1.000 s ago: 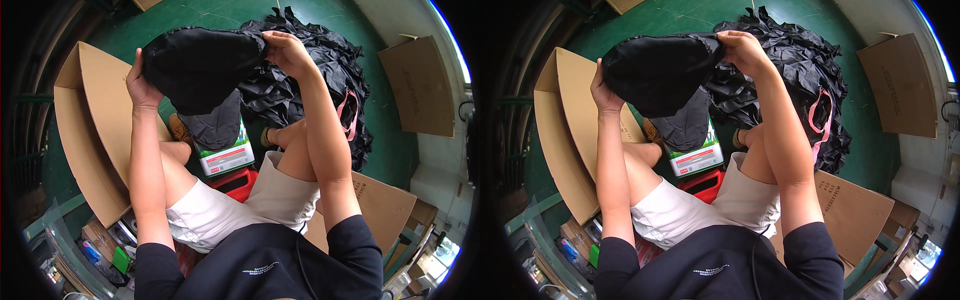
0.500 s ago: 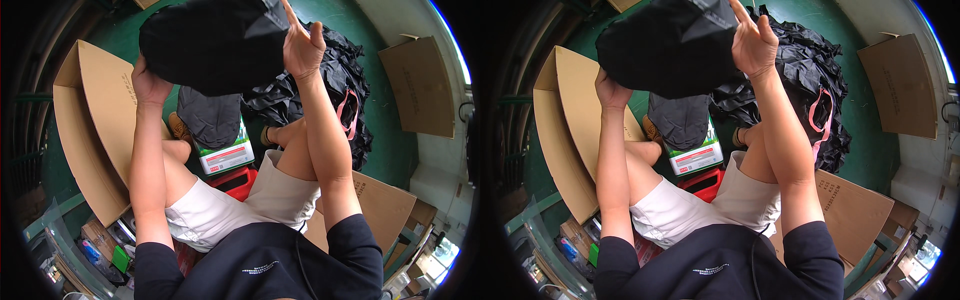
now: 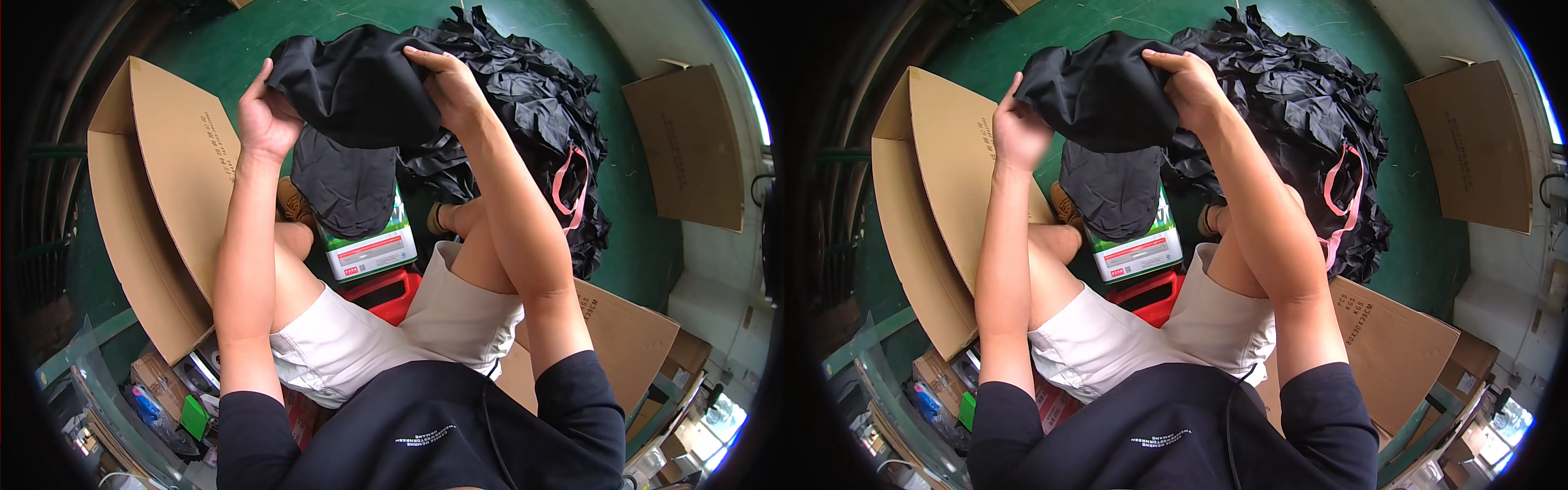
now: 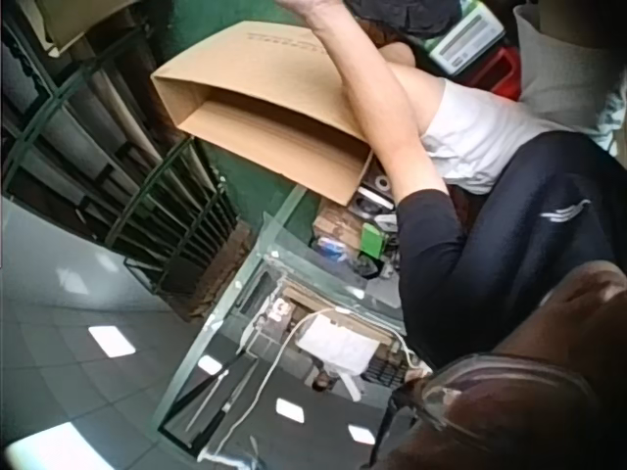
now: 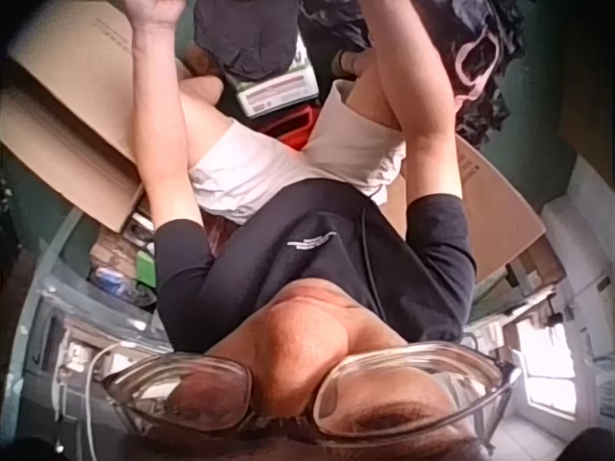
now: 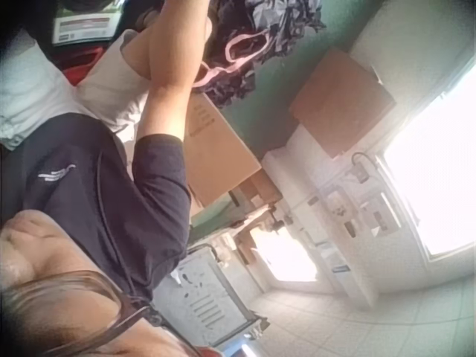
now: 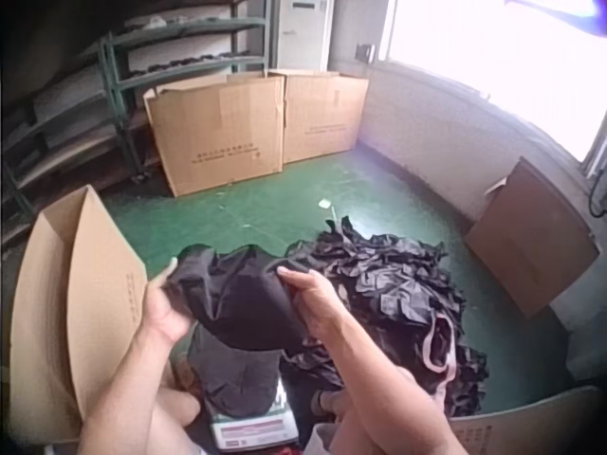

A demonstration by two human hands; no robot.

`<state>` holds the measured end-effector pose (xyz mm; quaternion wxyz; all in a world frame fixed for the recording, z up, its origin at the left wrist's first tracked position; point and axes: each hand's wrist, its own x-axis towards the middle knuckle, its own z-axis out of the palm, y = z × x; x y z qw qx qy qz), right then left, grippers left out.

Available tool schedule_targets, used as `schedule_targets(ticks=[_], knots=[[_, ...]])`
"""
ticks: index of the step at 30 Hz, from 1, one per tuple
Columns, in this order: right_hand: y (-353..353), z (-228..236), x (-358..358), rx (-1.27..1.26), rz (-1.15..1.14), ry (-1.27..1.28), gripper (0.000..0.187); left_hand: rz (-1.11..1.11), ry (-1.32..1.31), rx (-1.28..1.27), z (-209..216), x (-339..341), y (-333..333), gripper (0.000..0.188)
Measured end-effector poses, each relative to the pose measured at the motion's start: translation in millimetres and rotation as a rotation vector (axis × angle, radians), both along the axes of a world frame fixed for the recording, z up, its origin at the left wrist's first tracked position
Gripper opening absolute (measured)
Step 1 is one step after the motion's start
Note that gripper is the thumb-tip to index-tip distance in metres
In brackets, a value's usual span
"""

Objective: Inspecting and counting black fabric items before placing them in a cardboard box.

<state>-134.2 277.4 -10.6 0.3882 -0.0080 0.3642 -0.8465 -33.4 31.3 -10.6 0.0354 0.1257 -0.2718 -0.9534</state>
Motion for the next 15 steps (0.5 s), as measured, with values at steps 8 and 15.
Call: schedule_targets(ticks=[8, 15], knots=[[-12, -1, -5, -0.082, -0.081, -0.028, 0.022, -0.076, -0.133, -0.138, 6, -2, 27, 0.033], [-21, 8, -4, -0.092, -0.128, -0.042, 0.024, 0.075, -0.163, -0.170, -27, -5, 1, 0.025]])
